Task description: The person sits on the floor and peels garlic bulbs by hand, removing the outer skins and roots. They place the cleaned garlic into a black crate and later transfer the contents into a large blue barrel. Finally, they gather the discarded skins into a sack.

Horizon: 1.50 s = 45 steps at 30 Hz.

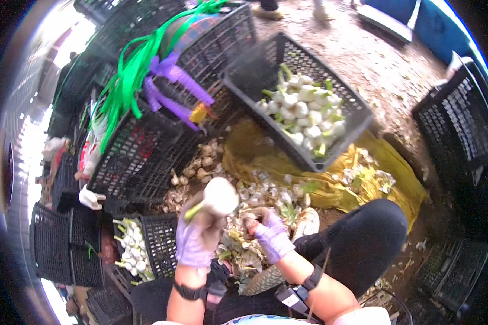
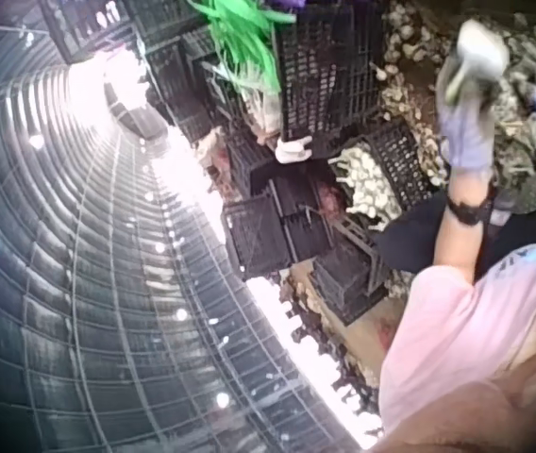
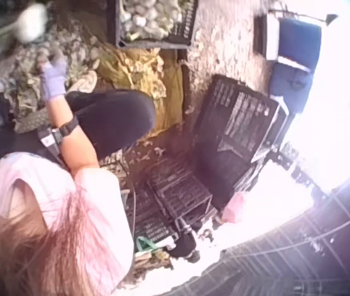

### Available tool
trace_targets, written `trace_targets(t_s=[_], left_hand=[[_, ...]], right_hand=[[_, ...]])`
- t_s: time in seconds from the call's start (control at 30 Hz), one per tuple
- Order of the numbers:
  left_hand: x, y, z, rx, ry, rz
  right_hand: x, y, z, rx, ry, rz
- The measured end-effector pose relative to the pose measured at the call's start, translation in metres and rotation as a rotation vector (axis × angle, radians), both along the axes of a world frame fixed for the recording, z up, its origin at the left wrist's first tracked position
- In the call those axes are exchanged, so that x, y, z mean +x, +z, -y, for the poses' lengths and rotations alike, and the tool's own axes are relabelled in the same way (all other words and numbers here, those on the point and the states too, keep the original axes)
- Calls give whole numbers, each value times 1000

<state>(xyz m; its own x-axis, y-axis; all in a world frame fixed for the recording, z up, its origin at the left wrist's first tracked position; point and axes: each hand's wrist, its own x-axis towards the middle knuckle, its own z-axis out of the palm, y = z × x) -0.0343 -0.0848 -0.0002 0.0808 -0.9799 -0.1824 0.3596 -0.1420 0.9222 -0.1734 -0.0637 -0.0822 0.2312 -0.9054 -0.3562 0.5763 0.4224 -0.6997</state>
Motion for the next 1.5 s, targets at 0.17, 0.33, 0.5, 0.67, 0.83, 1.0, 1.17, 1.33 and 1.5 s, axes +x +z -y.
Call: trace_targets(t_s=[0.17,0.33,0.5,0.67,0.83,1.0,1.17,1.33,1.5], left_hand=[[-35,0,59,18,-254,-207],[60,-146,87,317,11,219],[150,-246,130,522,185,802],[180,-276,190,592,529,639],[181,-257,193,327,367,624],[98,-120,122,249,-8,542],[39,-56,33,154,-181,447],[10,-32,-31,102,-167,151],[16,-18,-58,-274,-166,816]], right_hand=[[-6,-33,-2,-96,-96,-105],[-5,-22,14,138,211,-238],[2,-48,28,105,248,-504],[8,-45,47,302,269,-389],[10,-42,43,227,245,-396],[7,-42,33,37,156,-419],[11,-32,4,-92,118,-217],[7,22,-5,73,68,-9],[0,37,-24,-104,36,-99]])
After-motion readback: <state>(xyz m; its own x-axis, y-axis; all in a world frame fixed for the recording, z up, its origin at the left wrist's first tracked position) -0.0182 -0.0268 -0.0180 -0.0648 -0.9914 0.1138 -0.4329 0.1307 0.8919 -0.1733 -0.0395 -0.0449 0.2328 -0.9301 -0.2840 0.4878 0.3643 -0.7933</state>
